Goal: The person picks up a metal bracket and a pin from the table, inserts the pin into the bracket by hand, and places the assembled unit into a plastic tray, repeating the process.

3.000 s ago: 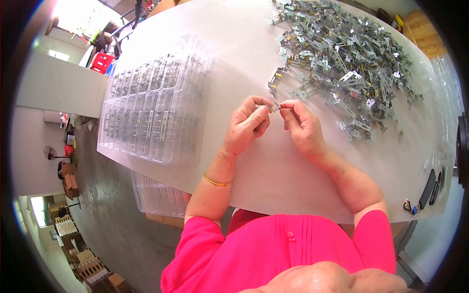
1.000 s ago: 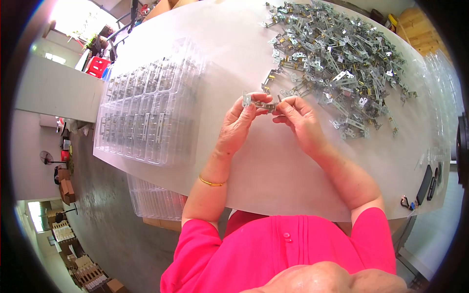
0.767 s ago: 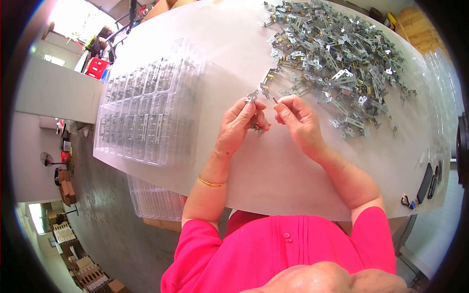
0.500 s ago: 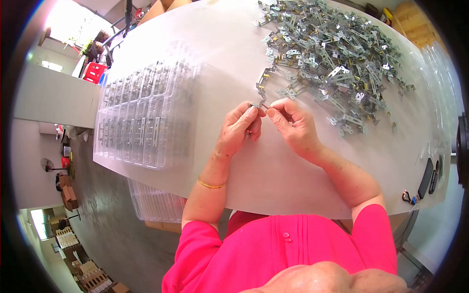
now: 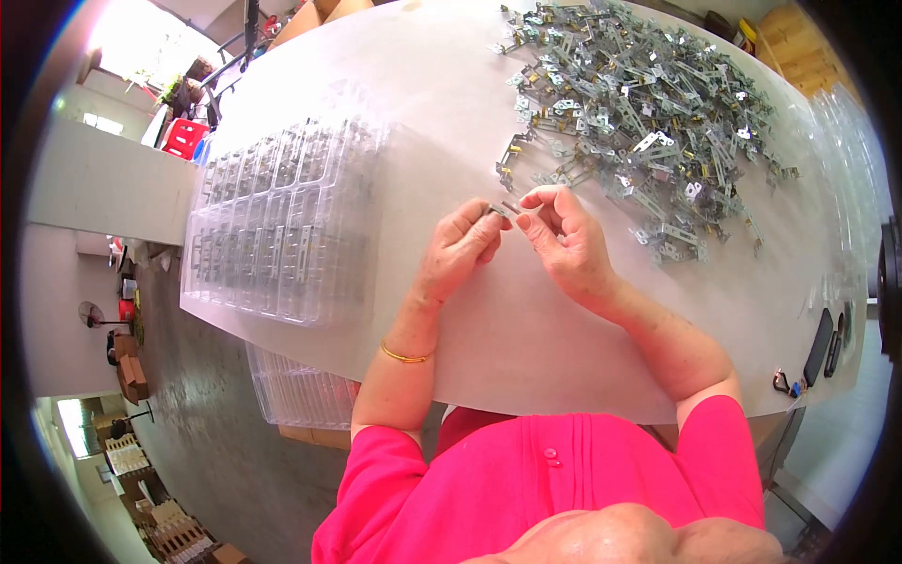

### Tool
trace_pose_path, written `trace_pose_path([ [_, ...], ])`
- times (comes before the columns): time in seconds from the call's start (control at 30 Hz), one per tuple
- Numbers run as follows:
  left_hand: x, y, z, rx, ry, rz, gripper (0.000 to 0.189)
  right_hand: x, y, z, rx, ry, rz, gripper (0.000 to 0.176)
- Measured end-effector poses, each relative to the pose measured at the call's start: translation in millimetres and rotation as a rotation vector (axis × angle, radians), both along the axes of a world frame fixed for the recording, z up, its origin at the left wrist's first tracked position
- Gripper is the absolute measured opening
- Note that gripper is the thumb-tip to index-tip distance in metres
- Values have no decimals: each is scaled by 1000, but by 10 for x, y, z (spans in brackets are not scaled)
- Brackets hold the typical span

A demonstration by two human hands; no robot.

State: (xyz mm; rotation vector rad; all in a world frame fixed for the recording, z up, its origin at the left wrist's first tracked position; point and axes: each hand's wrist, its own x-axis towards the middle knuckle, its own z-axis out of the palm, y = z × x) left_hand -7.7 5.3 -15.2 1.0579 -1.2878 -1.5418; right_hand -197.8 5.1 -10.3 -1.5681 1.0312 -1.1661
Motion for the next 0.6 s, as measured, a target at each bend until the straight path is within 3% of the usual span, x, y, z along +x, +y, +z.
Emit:
trace_pose_path([
  [0.3,-36,18,-48,-79,-183,-25,18,30,24,-22,117,-56,46,13],
  [0.43,-110,4,-201,-367,-260,72,19,52,-34,-9,-154,103,-24,6],
  [0.6,-81,1,-257,-373,-314,57,22,28,-29,-72,-232,231,-31,3],
])
